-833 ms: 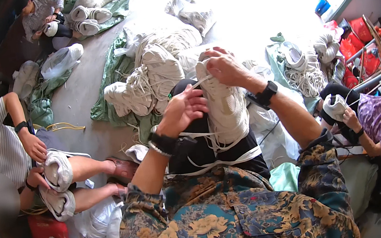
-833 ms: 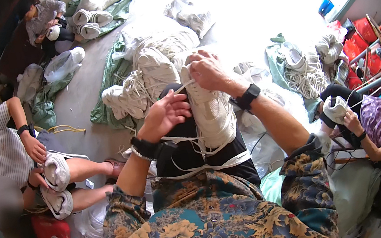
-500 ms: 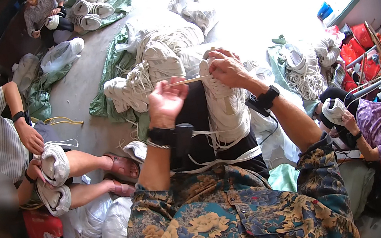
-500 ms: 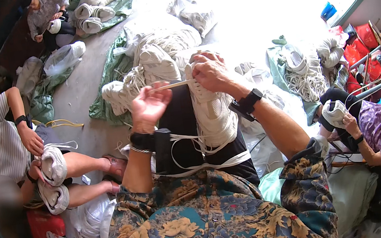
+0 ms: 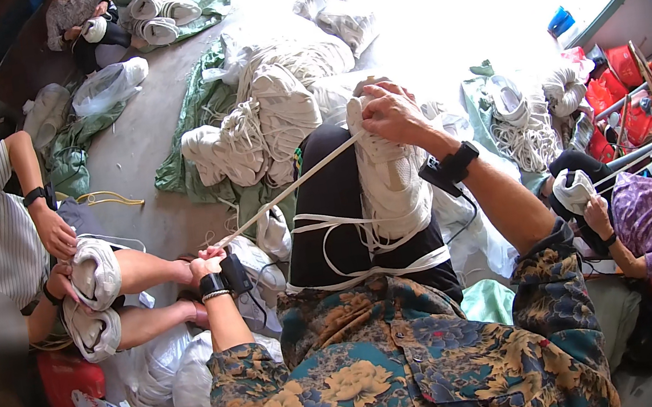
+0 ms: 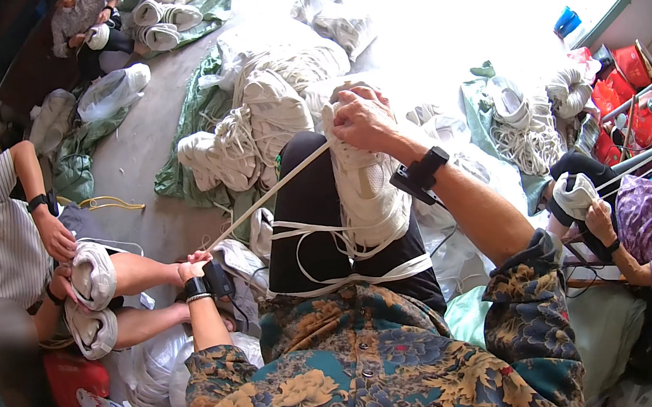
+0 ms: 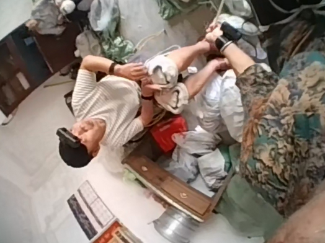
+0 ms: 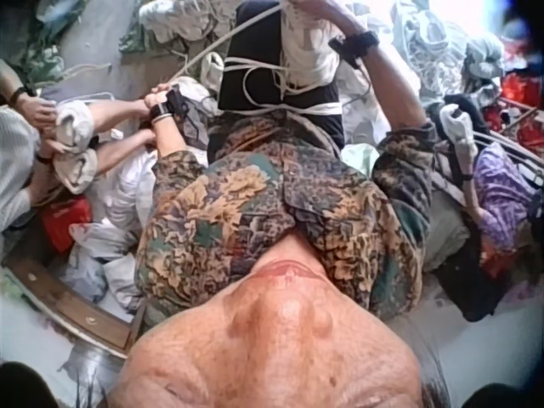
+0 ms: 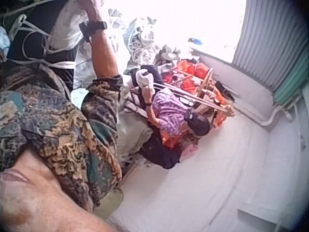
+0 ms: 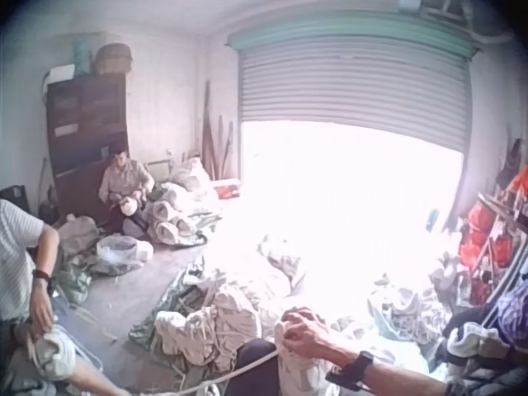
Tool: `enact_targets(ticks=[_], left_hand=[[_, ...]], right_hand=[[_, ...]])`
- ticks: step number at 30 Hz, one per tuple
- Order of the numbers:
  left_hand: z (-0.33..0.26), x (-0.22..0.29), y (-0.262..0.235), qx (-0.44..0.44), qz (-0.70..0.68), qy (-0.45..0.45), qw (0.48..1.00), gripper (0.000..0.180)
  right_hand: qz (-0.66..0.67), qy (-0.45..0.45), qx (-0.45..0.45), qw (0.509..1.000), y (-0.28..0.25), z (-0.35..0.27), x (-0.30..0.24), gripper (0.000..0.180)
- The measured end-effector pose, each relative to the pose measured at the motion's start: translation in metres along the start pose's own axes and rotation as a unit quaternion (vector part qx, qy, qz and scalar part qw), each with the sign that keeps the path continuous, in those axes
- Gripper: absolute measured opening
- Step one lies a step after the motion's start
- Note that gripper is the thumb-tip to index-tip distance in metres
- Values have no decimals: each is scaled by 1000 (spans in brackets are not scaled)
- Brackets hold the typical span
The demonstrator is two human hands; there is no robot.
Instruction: Lacing white sneakers in a shoe manufacturing facility.
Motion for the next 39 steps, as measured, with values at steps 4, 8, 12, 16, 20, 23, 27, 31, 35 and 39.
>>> enact_targets(ticks=[4,8,12,16,20,23,27,31,35,39], left_hand=[[-13,0,23,-55,132,131,981,15],[-122,-71,151,-262,257,242,898,18],[-230,-136,242,-498,415,345,679,20],[-257,-183,261,-564,501,345,559,18],[-255,-196,259,-569,530,305,551,21],[-254,-198,260,-563,538,284,559,20],[-245,-203,263,-561,536,295,558,22],[-260,-201,279,-536,555,430,469,19],[-279,-203,287,-515,588,494,382,15],[-309,-183,285,-485,532,613,326,25]], right_hand=[[1,-9,-13,1000,3,2,-4,19],[5,-14,-17,1000,6,-1,9,19],[29,-38,-31,998,7,-1,2,19],[36,-37,-21,998,5,-4,3,19],[46,-45,-9,998,4,-3,1,18],[42,-45,-3,998,1,-5,0,17],[51,-51,3,997,2,-6,-1,17],[60,-45,50,996,1,-8,-5,14],[65,-50,82,993,-2,-11,-3,14],[38,-40,56,997,-5,-12,-7,15]])
Point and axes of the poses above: each hand's wrist, its own z-axis towards the middle knuckle, its own y-axis out of the palm, x = y × z, the point moved 8 cm from there along z, towards the middle knuckle, and after that the axes turned 4 degrees about y, right-handed, at the moved point
